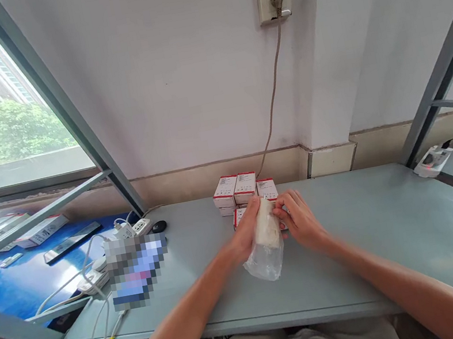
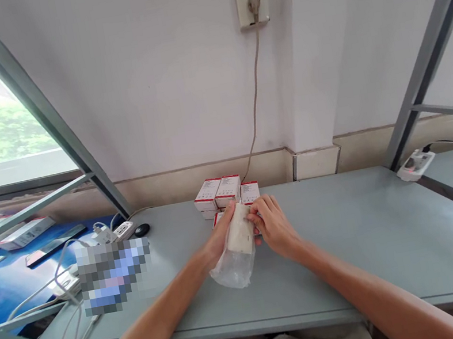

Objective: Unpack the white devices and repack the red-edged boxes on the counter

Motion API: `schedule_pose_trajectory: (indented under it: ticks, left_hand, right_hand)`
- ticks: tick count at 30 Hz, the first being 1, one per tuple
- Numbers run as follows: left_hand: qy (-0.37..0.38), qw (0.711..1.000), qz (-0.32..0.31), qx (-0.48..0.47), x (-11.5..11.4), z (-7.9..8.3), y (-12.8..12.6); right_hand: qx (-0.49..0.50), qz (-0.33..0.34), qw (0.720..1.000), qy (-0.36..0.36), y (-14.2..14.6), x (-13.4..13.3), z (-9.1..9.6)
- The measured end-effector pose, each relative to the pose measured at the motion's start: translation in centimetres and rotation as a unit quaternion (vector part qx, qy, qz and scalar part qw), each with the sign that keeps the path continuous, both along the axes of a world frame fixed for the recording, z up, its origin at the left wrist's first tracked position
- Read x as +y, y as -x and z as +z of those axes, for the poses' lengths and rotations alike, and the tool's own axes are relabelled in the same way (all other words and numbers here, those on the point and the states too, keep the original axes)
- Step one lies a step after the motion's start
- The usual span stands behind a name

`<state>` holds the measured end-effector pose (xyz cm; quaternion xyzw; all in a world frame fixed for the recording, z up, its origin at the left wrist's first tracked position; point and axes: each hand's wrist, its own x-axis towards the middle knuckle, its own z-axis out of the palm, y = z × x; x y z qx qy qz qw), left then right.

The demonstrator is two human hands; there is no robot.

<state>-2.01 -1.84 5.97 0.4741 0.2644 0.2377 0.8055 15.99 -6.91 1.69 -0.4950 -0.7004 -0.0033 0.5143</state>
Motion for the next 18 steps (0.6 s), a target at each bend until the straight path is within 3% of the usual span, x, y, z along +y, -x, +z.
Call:
schedule_pose_trajectory:
  ticks: [3, 10, 14, 18]
  left_hand:
    - [0.021, 0.999, -0.049, 0.006, 0.3, -0.4, -0.1]
    - [0.019, 0.997, -0.067, 0.020, 0.5, -0.5, -0.2]
    - [0.034, 0.995, -0.092, 0.031, 0.3, -0.1, -0.2]
    - [-0.019, 0.997, -0.072, 0.036, -0.4, 0.4, -0.1]
  right_hand:
    - [0.015, -0.015, 1.000, 0.007, -0.3, 0.3, -0.3]
    - [0.078, -0.044, 0.993, 0.077, -0.4, -0.1, 0.1]
    - [0.084, -0.075, 0.991, 0.072, -0.5, -0.2, 0.3]
    - [0.092, -0.108, 0.987, 0.069, -1.2, -0.1, 0.6]
